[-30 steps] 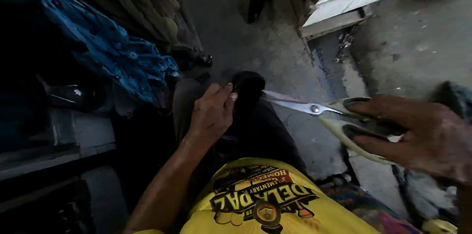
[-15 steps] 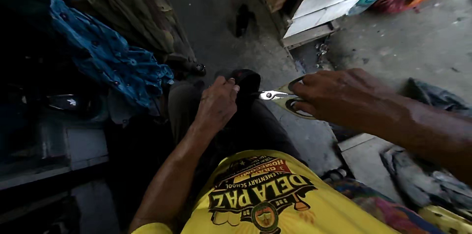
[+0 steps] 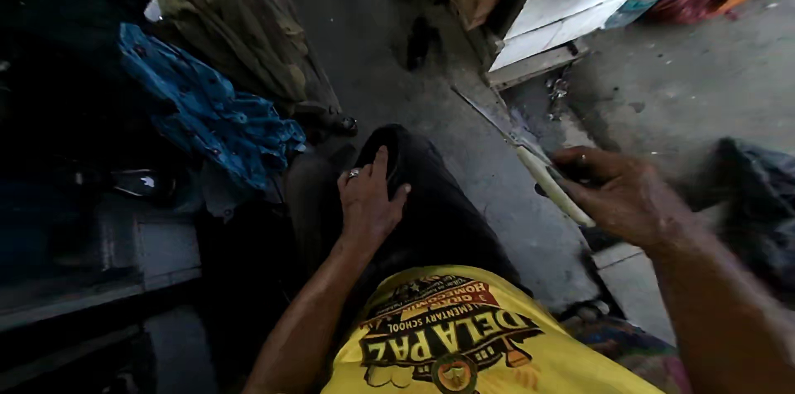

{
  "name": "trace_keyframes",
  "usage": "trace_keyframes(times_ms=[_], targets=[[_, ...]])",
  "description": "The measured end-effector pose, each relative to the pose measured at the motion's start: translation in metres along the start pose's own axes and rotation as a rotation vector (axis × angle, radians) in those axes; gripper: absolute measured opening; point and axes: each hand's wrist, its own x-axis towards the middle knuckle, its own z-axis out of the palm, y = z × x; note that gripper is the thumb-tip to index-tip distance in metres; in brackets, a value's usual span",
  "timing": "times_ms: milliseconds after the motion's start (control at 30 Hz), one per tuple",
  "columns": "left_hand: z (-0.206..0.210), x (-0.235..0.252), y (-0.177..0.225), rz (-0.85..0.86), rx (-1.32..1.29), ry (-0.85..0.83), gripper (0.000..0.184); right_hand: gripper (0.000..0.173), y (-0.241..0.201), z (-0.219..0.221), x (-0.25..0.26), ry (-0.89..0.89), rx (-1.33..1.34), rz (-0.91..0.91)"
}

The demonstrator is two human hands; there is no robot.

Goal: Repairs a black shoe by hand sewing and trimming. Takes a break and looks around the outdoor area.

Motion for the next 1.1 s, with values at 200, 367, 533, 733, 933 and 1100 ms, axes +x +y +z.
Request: trace_keyframes(times_ms=[200,367,533,733,933,1100], targets=[[-0.042,-0.011,-0.004,-0.23,-0.781,-0.138,0.026,0.028,-0.016,0.023,-0.012,-0.053,0.194,0.155],[0.001,-0.025,-0.047,-0.138,-0.766,0.006,0.07,0.028,0.02,0.046,-0.002,-0.119,0.202,-0.007],[-0.003,-0.013,-0.031,0.25,-0.312,0.123,0.044,0.03,0.022,0.061,-0.002,-0.149,0.169,0.03],[-0.012,0.001,-0.019,0.208,-0.227,0.131,0.008,0.036,0.026,0.062,-0.006,-0.154,0.138,0.005],[-0.009,0.001,-0.023,0.034,-0.351,0.104,0.014,0.041,0.022,0.051,-0.014,-0.179,0.04,-0.043],[0.0,0.003,-0.031,-0.094,-0.7,0.059,0.02,0.049,0.01,0.043,-0.01,-0.129,-0.25,-0.305]])
